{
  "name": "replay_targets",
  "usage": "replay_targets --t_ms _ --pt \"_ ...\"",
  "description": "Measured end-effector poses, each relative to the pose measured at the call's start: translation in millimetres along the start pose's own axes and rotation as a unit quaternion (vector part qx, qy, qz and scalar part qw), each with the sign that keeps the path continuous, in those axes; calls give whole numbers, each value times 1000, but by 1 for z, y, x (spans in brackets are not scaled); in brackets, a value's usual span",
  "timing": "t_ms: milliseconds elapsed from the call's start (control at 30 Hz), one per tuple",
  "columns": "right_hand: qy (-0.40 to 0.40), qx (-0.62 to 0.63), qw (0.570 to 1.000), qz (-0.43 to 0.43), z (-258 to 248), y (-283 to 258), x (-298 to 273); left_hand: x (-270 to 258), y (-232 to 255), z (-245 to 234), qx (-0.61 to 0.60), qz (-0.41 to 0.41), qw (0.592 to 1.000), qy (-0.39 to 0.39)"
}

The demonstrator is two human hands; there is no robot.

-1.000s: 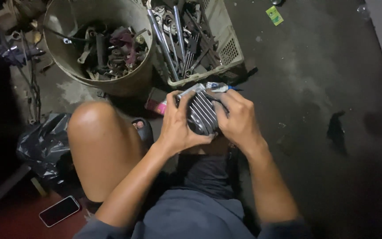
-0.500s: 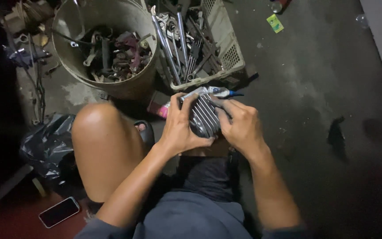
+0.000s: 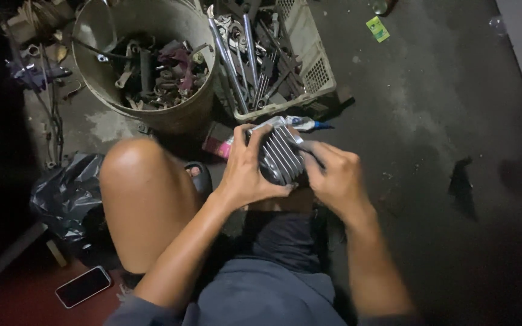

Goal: The person sits on the floor and scrubs a metal engine cylinder head with a grey abrasive pad. They rotate the part to clean the fins and the flat face, then wipe it with a cloth.

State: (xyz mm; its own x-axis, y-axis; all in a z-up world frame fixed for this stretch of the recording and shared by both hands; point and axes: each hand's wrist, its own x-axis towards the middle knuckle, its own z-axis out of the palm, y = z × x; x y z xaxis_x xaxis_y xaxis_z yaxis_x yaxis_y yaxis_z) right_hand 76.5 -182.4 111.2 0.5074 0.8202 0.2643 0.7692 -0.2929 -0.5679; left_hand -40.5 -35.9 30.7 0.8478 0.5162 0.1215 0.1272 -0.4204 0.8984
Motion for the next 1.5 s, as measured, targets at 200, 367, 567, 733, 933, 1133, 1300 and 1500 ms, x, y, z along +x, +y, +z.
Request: replay_targets --t_ms 200,367,567,733,933,1133,1300,1500 --pt "66 -20 997 -24 19 14 -12 4 -7 -2 -4 -6 999 32" --pt "160 -12 985 -61 70 44 -59 8 -10 -6 -17 -12 999 45" --pt "231 -6 972 -36 115 84 -90 7 -14 -7 -27 -8 998 48" --pt "308 -9 947 -90 97 59 -51 10 -34 1 -52 -4 993 103" --pt "302 -11 944 -135 56 25 -18 9 -13 3 -158 -67 983 72" --pt "153 -68 982 -92 14 -5 2 14 -19 16 -142 -205 968 -18" --pt "58 18 998 -26 13 -6 12 14 10 -23 84 -41 992 -89" --pt "6 -13 1000 -14 10 -12 23 8 -25 12 -69 60 996 23"
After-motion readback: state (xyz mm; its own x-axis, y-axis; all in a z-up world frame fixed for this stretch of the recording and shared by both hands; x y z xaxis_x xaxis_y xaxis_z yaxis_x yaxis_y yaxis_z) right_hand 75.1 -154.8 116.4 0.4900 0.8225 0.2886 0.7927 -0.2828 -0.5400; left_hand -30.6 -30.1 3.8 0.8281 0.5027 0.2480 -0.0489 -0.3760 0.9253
